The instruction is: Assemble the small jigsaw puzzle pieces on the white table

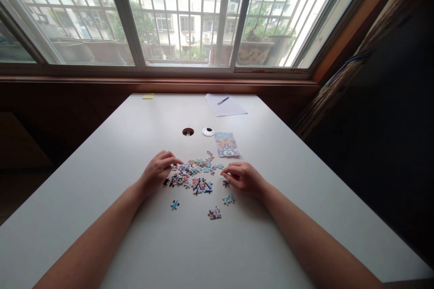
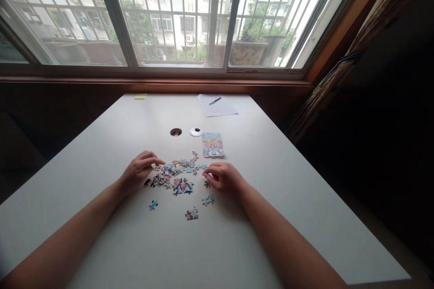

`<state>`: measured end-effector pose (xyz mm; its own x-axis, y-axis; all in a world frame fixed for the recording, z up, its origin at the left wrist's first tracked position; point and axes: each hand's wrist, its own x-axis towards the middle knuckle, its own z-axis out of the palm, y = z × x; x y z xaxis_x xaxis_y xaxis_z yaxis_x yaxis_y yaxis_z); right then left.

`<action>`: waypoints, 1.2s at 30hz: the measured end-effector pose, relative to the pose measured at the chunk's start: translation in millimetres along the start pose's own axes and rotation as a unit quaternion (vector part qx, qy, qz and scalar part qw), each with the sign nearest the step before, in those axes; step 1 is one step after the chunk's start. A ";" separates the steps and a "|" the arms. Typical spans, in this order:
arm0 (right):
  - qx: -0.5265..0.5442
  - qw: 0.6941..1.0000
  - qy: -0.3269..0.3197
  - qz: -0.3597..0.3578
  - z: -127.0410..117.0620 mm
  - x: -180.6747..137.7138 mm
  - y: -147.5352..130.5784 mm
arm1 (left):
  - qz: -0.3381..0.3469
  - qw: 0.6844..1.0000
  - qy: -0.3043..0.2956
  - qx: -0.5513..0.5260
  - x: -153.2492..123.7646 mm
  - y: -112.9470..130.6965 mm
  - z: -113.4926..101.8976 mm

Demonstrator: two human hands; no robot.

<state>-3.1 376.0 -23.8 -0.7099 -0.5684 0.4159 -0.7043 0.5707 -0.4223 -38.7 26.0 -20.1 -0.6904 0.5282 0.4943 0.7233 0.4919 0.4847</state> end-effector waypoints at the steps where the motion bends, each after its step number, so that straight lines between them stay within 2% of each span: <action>1: 0.000 1.000 0.001 -0.002 0.1 0.0 0.2 | 0.000 1.000 0.000 0.001 0.1 0.0 -0.1; 36: -0.002 1.000 0.002 0.001 0.0 0.4 -1.0 | -0.007 1.000 -0.007 0.000 0.1 1.1 -0.5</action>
<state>-2.6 375.2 -23.2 -0.7110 -0.5651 0.4186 -0.7032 0.5742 -0.4192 -38.0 26.2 -19.2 -0.6999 0.5306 0.4781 0.7139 0.4996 0.4907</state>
